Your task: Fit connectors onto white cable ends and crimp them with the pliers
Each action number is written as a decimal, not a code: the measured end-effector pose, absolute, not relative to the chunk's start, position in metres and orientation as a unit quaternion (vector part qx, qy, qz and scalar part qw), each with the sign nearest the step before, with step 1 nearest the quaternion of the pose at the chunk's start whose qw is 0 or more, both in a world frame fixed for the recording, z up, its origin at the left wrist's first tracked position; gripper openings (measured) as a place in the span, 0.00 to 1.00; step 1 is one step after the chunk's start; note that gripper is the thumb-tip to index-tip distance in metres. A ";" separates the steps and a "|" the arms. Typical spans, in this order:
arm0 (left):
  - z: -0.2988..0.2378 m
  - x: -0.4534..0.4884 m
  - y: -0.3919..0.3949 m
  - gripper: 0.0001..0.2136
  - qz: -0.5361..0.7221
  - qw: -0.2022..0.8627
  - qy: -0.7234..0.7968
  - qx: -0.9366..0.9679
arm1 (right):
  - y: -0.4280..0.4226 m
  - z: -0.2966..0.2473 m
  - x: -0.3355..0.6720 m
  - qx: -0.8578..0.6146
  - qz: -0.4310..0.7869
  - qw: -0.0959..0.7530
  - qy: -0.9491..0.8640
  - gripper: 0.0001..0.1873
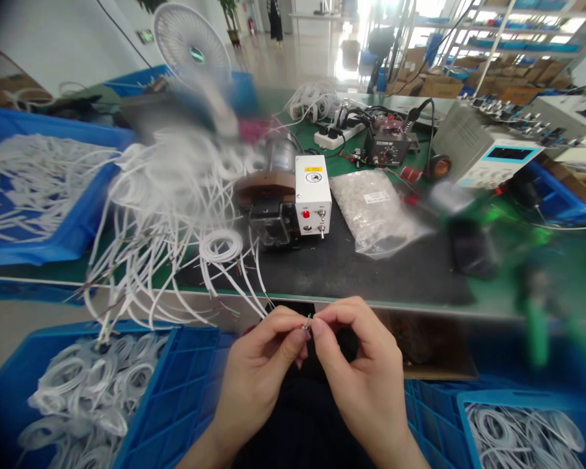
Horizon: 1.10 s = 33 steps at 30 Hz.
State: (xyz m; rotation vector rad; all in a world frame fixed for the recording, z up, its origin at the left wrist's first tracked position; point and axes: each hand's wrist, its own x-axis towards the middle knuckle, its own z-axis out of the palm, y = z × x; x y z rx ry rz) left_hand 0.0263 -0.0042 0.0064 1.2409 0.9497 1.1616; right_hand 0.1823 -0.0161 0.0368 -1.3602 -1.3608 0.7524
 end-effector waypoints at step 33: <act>0.005 0.026 -0.002 0.06 0.516 0.532 0.419 0.524 | -0.031 0.028 0.178 -0.507 0.186 0.536 -0.649 0.21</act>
